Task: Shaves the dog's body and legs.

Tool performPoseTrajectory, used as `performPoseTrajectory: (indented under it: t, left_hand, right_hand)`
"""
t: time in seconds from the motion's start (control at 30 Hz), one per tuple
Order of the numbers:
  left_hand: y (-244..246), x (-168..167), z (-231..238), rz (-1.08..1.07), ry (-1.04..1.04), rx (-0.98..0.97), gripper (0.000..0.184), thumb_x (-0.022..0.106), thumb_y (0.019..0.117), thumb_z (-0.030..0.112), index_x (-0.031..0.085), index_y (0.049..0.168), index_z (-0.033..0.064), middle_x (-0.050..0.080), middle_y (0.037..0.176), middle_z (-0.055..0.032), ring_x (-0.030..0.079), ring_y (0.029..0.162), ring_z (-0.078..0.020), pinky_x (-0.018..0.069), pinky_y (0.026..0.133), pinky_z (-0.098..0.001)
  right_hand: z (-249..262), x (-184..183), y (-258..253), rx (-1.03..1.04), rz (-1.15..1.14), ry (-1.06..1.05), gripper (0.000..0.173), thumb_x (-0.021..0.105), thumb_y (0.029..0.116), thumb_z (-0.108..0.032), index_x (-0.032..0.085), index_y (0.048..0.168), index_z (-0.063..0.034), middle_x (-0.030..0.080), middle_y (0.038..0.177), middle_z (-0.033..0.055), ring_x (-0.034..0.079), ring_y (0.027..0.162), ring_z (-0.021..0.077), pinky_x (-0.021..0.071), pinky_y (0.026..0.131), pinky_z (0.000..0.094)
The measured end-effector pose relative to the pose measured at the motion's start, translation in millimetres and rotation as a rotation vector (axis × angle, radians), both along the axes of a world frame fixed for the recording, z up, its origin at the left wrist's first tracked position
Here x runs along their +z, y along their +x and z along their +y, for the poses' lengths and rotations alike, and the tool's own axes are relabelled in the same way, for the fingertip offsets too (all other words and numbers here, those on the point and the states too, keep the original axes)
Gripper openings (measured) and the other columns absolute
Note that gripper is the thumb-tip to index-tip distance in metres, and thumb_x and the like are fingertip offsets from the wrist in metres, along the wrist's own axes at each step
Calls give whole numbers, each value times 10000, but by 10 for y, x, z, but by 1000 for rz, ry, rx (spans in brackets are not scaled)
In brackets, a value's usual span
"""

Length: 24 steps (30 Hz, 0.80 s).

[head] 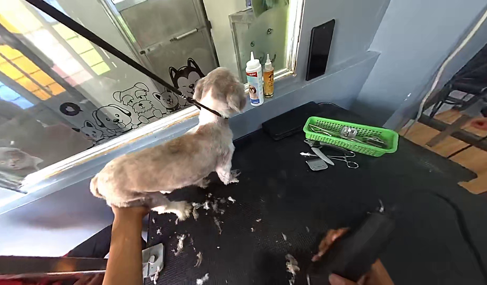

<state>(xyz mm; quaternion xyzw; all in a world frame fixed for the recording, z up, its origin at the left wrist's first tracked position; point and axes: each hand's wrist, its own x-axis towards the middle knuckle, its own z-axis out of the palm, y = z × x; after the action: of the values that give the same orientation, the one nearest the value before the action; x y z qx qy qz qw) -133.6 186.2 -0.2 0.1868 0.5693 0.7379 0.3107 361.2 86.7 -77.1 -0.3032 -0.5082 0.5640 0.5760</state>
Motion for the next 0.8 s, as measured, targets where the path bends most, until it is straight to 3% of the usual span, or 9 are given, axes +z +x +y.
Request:
performPoseTrajectory:
  t: [0.03,0.13,0.2,0.3,0.4,0.5,0.6,0.7,0.8]
  left_hand:
    - [106,-26,18,-41,66,227,507,166,1114,367,389,1467,79,534,1356,-138,551,1179,-229,495,966,-516]
    - [714,-28,-123,361,130,615,328,395,1058,106,460,1297,-108,547,1110,-161,567,966,-190,509,847,-368]
    - [1338,-175,-249,717,247,386,241,533,973,80,508,1148,-84,589,1007,-61,609,915,-91,540,831,-277]
    - [2004,-383,40,694,14,-173,761,779,846,320,439,1448,3,549,1406,-176,548,1293,-270,495,1059,-477]
    - [2113,-512,654,439,-165,-364,1050,878,781,402,265,1555,44,524,1445,-214,554,1309,-307,492,1065,-529]
    - [2095,-526,1004,356,-76,-310,490,857,832,264,642,1152,-38,711,935,-151,688,827,-231,582,772,-450]
    - [2170,-492,822,255,7,-388,276,761,923,305,647,1009,69,574,655,-38,515,505,-137,478,499,-320]
    - [2272,-329,532,-83,145,-491,168,679,985,211,553,897,143,376,531,46,367,408,-70,387,412,-231]
    - [2237,-227,238,-283,170,-541,150,618,1015,128,545,884,121,351,538,47,345,416,-55,356,411,-205]
  right_hand:
    - [-43,-12,9,3,37,-8,571,861,793,-203,586,1284,-299,699,1123,-65,701,1002,151,605,909,391]
    - [-124,12,-108,21,211,-39,486,796,859,-159,569,1280,-244,708,1127,12,702,1030,237,577,949,472]
    - [-124,53,-238,39,318,-60,445,762,906,-166,538,1290,-187,701,1164,86,690,1097,321,538,1016,556]
    - [-102,128,-360,44,309,-74,429,729,939,-237,549,1302,-97,672,1226,141,639,1192,354,477,1088,581]
    - [-140,179,-391,64,271,-98,489,733,931,-203,532,1347,-40,621,1331,149,601,1243,297,497,1067,524]
    - [-215,294,-413,49,287,-112,522,765,900,-128,521,1345,-7,621,1329,155,612,1229,282,516,1048,497]
    - [-367,404,-419,-3,329,-108,561,805,870,-81,487,1332,-62,651,1307,181,646,1209,340,538,1030,533]
    - [-470,381,-488,-44,370,-96,627,818,848,-73,472,1366,-151,682,1287,121,655,1204,291,531,1036,493]
    - [-485,369,-602,-68,381,-76,614,797,872,-102,447,1373,-160,679,1280,107,655,1193,269,535,1021,482]
